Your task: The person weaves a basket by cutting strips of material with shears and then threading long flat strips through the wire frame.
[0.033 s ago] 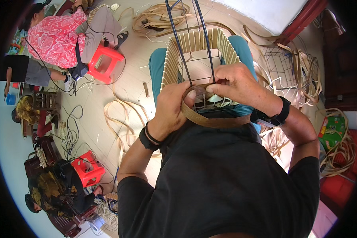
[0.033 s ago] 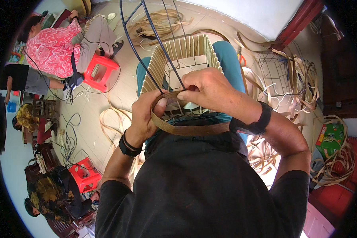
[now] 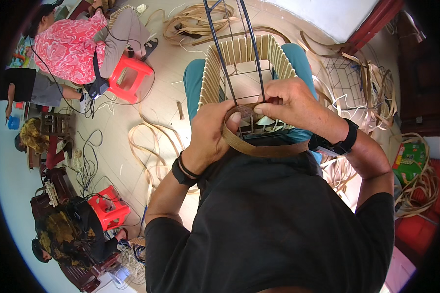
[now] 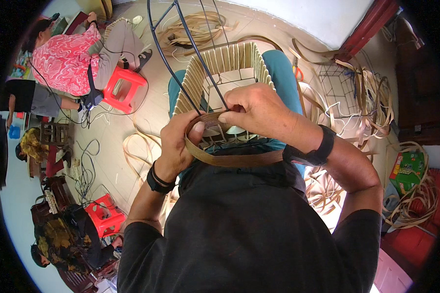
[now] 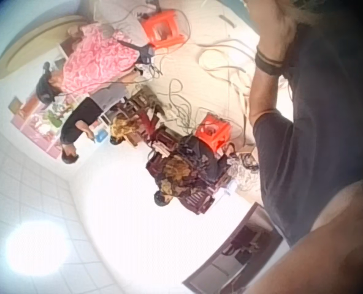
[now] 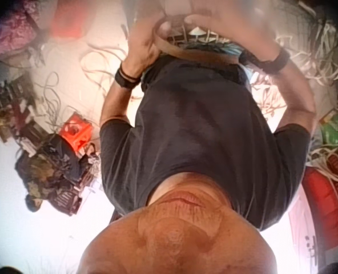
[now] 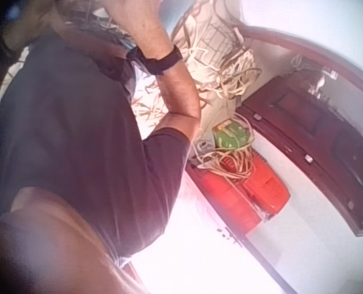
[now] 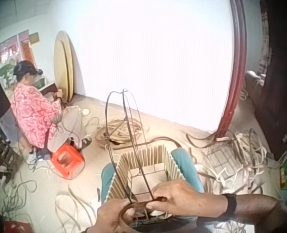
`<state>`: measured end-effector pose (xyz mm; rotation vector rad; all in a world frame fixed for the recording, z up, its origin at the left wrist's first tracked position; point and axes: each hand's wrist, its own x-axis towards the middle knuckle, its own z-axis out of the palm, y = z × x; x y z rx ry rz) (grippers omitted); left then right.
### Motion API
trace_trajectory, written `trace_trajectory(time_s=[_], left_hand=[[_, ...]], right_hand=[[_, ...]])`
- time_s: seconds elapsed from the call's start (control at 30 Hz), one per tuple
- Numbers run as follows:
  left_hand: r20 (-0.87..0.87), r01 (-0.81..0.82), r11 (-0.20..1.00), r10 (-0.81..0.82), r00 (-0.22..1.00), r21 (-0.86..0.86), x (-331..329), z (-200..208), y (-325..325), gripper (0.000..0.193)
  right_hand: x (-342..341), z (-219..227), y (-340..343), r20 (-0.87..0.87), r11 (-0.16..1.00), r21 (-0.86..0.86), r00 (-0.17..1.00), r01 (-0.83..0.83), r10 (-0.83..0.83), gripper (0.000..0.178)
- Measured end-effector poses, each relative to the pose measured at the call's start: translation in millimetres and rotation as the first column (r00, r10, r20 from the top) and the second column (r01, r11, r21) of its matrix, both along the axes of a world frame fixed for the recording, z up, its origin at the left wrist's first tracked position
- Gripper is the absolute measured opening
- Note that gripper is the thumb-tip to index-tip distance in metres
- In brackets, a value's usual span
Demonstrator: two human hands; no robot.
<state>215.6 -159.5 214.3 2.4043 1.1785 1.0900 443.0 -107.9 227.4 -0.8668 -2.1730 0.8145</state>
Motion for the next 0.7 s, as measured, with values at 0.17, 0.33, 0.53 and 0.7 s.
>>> trace_trajectory(time_s=[0.17, 0.33, 0.53, 0.7], left_hand=[[0.107, -0.024, 0.996, 0.015, 0.994, 0.083, -7.9, -4.4, -1.9, 0.024], [0.094, 0.041, 0.969, -0.066, 0.993, 0.242, 3.8, 17.5, 8.7, 0.026], [-0.025, 0.064, 0.917, -0.059, 0.998, 0.394, 9.5, 20.1, 33.1, 0.027], [0.331, -0.059, 0.997, 0.071, 0.941, -0.044, 30.1, 20.9, 22.3, 0.036]], right_hand=[[2.5, -1.6, 0.1, -0.033, 1.0, 0.004, 0.999, 0.013, -0.013, 0.017], [3.7, -4.3, -3.2, -0.051, 0.997, -0.036, 0.996, 0.074, -0.075, 0.023], [6.9, -7.9, -5.1, -0.099, 0.99, -0.126, 0.993, 0.059, -0.071, 0.011], [4.0, -10.9, -2.1, -0.14, 0.992, -0.114, 0.987, 0.061, -0.077, 0.013]])
